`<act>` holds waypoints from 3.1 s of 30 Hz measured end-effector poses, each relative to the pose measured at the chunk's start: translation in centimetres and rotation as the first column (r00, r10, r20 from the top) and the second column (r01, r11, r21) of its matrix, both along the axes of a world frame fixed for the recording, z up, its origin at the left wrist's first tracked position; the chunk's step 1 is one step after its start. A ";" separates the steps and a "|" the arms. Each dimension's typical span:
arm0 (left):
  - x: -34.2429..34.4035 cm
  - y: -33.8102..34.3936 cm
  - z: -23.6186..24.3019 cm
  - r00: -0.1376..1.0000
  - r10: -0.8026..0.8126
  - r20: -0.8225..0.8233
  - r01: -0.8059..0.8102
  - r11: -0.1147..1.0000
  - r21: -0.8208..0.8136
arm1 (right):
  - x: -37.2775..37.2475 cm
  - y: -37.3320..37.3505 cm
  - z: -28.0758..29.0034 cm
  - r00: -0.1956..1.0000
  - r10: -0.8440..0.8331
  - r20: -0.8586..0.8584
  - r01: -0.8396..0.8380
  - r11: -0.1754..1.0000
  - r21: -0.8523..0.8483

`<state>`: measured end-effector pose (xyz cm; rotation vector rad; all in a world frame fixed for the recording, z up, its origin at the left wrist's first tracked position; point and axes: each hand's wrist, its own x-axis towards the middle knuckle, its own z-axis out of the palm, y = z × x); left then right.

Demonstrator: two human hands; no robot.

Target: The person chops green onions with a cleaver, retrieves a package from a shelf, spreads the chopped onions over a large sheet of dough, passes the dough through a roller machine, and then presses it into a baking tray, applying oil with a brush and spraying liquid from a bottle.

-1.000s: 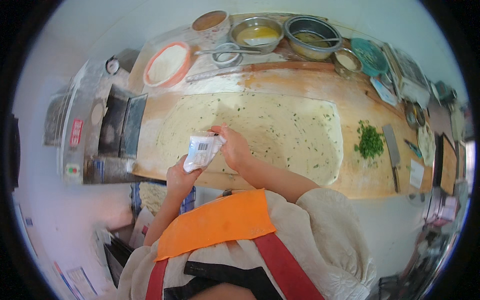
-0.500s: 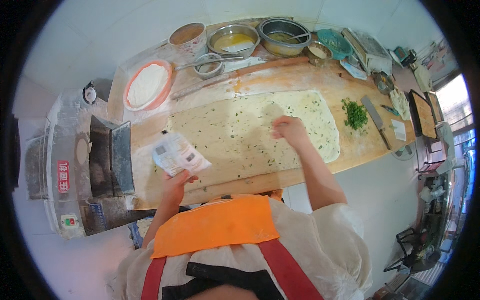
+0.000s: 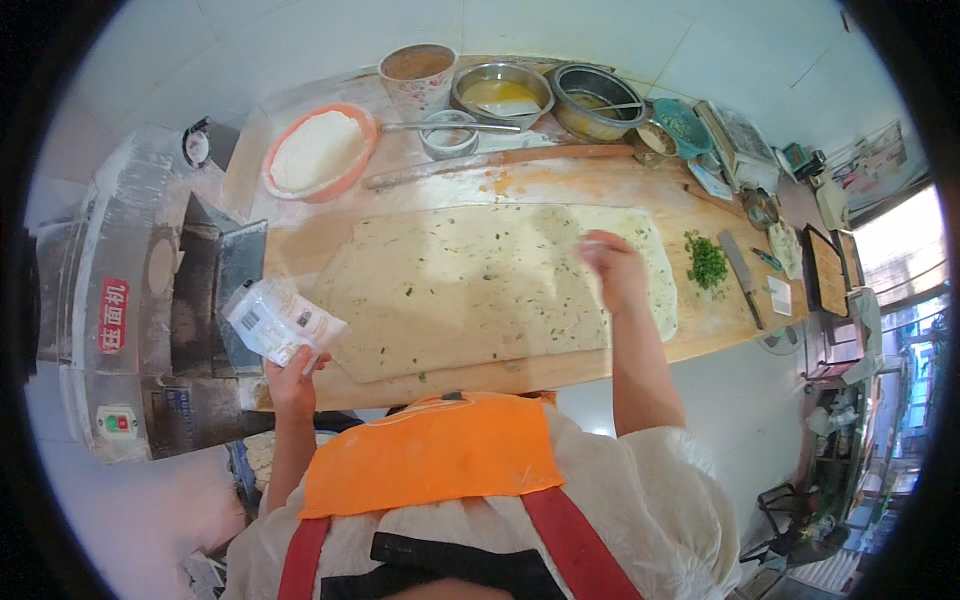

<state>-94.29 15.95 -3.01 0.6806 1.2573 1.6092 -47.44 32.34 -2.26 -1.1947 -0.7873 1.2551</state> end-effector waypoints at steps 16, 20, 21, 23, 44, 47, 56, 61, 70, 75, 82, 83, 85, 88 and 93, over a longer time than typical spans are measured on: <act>0.8 6.8 -3.5 0.921 0.020 0.390 -0.029 0.999 0.018 | 0.6 -5.5 -4.7 0.722 0.418 0.551 -0.218 0.894 -0.393; -1.4 8.8 -1.3 0.965 0.055 0.257 -0.071 0.996 0.053 | -7.8 -3.2 -0.5 0.904 0.423 0.061 -0.412 0.900 -0.141; -2.4 9.1 -0.9 0.975 0.133 0.178 -0.136 0.991 0.004 | -6.8 -2.0 -0.1 0.949 0.315 -0.012 -0.315 0.948 -0.042; -5.1 10.0 -1.0 0.961 0.277 0.004 -0.275 0.958 -0.081 | -2.3 -1.1 1.3 0.965 0.040 0.261 -0.045 0.999 0.014; -33.6 39.0 -17.1 -0.310 -0.549 -0.776 -0.552 0.769 -0.323 | 6.6 -3.6 1.9 0.754 -0.307 0.581 0.368 0.930 0.014; -33.7 41.3 -16.8 0.192 -0.274 -0.942 -0.564 0.755 -0.335 | 10.3 -4.9 4.9 0.350 -0.088 0.933 0.494 0.863 -0.104; -23.1 37.1 -12.5 0.476 0.459 -0.750 -0.702 0.712 -0.010 | 10.6 -5.4 9.7 0.539 -0.575 0.615 0.619 0.766 0.174; -9.5 29.8 -8.4 0.524 0.267 -0.808 -0.390 0.919 0.051 | 9.4 -5.2 8.1 0.607 -0.487 0.628 0.564 0.820 0.091; 11.1 22.0 -4.5 0.431 0.242 -0.869 -0.068 0.969 0.236 | 19.3 -6.4 -2.3 0.508 -0.137 0.850 0.328 0.944 -0.044; 32.0 18.1 -3.7 0.577 -0.240 -0.780 0.347 0.937 -0.032 | 40.7 -6.1 -9.5 -0.177 -0.226 0.958 0.572 0.769 0.287; 59.9 21.3 -5.9 0.284 -0.590 -0.756 0.752 0.626 -0.206 | 52.8 -3.6 -10.0 -0.046 0.087 0.995 0.214 0.974 -0.075; 62.9 22.5 -6.5 0.216 -0.576 -0.788 0.746 0.618 -0.248 | 52.7 -3.3 -8.7 -0.013 0.109 0.994 0.162 0.981 -0.106; 67.7 25.8 -10.1 0.181 -0.449 -0.875 0.686 0.695 -0.215 | 51.5 -2.8 -6.3 0.112 0.191 0.975 0.207 0.955 -0.211; 72.8 30.2 -12.7 0.097 -0.313 -0.945 0.621 0.761 -0.189 | 50.3 -3.7 -8.1 0.228 0.196 0.954 0.186 0.953 -0.240; 75.3 30.0 -12.1 0.094 -0.375 -0.922 0.810 0.567 -0.148 | 47.5 -6.9 -8.9 0.370 0.121 0.921 0.021 0.990 -0.138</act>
